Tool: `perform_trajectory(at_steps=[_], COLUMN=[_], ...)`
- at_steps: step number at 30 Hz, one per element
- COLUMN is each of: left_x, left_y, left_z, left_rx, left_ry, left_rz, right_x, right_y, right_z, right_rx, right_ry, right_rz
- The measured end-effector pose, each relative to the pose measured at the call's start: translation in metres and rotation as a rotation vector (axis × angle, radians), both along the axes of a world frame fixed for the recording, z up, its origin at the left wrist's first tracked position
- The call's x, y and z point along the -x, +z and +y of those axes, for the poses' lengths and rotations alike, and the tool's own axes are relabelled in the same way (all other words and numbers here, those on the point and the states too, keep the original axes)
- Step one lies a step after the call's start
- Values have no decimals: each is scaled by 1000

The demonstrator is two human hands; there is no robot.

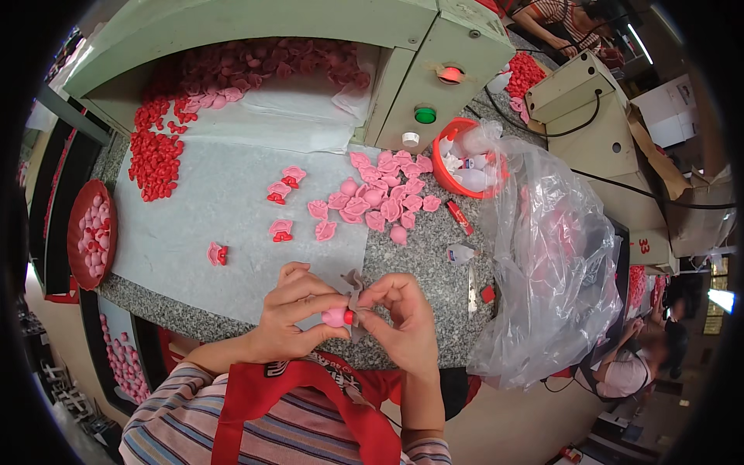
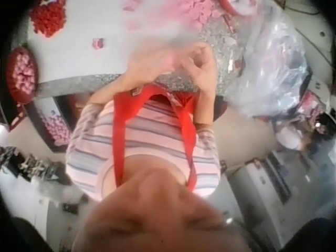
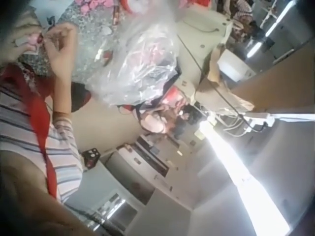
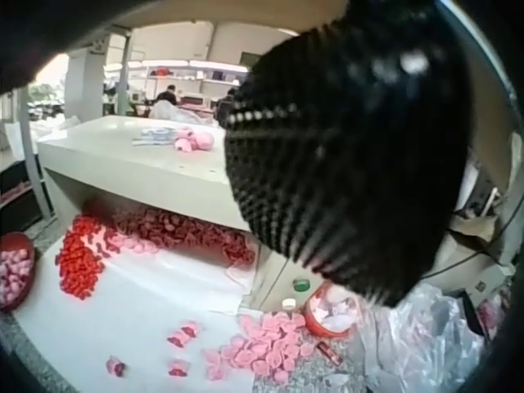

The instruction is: Assembling small pink plastic flowers by gluing pieces together at a factory workbench.

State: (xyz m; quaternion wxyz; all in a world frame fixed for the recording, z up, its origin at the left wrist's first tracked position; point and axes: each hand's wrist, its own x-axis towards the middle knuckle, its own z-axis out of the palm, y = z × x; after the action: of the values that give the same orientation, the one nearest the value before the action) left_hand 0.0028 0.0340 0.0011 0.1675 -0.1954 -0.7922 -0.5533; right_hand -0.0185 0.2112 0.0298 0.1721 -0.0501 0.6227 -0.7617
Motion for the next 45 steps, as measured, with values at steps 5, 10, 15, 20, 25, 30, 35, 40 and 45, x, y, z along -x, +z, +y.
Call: perform_trajectory(at_steps=[5,10,15,20,25,30,35,40,45], left_x=[0,0,5,4,1,0,3,0,-2], left_y=[-2,-1,-2,-7,-8,-10,-3,0,-2], left_z=[3,7,3,3,6,6,7,7,10], left_rx=[29,49,-3,52,83,60,37,34,31], left_ry=[10,35,124,224,253,242,228,232,221], left_rz=[34,54,52,91,83,112,131,146,134], right_x=[1,-4,-20,-26,-33,-32,-22,-18,-26], right_y=[-18,1,5,5,5,9,-2,-2,-2], right_z=[-2,-21,-24,-40,-34,0,48,57,33], right_rx=[91,10,-360,-820,-951,-1021,-1236,-1398,-963], right_ry=[-35,-343,-234,-256,-305,-272,-532,-624,-549], right_rz=[-83,-44,490,762,852,780,685,634,634])
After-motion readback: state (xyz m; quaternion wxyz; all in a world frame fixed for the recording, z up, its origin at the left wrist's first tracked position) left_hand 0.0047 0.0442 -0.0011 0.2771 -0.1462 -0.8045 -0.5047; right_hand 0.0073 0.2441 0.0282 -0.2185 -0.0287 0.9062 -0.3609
